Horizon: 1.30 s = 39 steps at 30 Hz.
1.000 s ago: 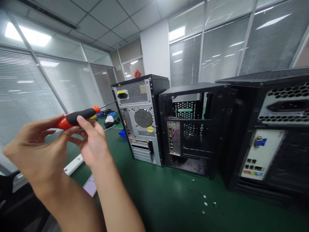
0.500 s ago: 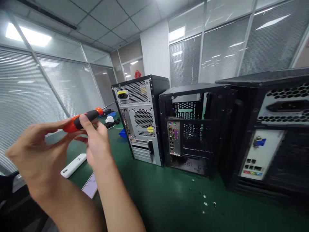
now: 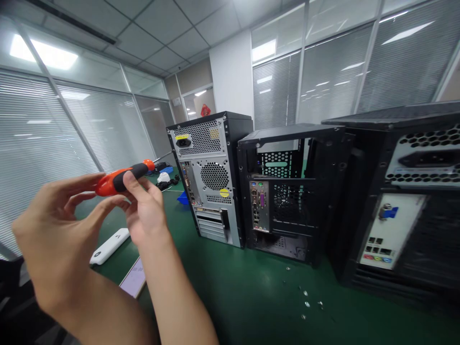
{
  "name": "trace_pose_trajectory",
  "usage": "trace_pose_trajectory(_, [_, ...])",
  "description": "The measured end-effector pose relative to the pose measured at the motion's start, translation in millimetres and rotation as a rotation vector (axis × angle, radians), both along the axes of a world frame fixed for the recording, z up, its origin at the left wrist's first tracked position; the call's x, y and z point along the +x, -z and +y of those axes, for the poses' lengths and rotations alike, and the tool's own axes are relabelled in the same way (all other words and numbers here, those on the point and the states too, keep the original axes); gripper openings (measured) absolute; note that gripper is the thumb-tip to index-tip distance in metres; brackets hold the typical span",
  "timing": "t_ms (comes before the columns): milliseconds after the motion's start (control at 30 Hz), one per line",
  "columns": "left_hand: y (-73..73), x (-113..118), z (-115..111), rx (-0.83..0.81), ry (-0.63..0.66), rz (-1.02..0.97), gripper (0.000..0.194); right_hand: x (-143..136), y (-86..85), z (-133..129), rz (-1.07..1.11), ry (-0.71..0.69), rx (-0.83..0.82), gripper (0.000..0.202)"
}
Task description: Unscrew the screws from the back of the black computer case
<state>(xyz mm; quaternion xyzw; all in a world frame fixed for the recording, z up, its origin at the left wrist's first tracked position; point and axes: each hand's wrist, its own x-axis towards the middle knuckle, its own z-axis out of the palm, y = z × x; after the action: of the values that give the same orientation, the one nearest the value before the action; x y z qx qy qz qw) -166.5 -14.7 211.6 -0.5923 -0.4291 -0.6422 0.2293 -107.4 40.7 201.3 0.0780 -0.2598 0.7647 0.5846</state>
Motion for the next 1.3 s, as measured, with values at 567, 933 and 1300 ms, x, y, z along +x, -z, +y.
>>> trace_pose_trajectory(567, [-0.8, 14, 1, -0.109, -0.183, -0.21, 0.023, 0, 0.9, -1, -0.009, -0.015, -0.003, 0.016])
trace_pose_trajectory(933, [-1.2, 13, 1, -0.124, -0.218, -0.232, 0.021, -2, 1.6, 0, -0.083, 0.051, 0.011, 0.018])
trace_pose_trajectory(1300, [0.0, 11, 3, -0.117, -0.204, -0.274, 0.019, -5, 5.0, 4, -0.056, -0.032, 0.014, 0.022])
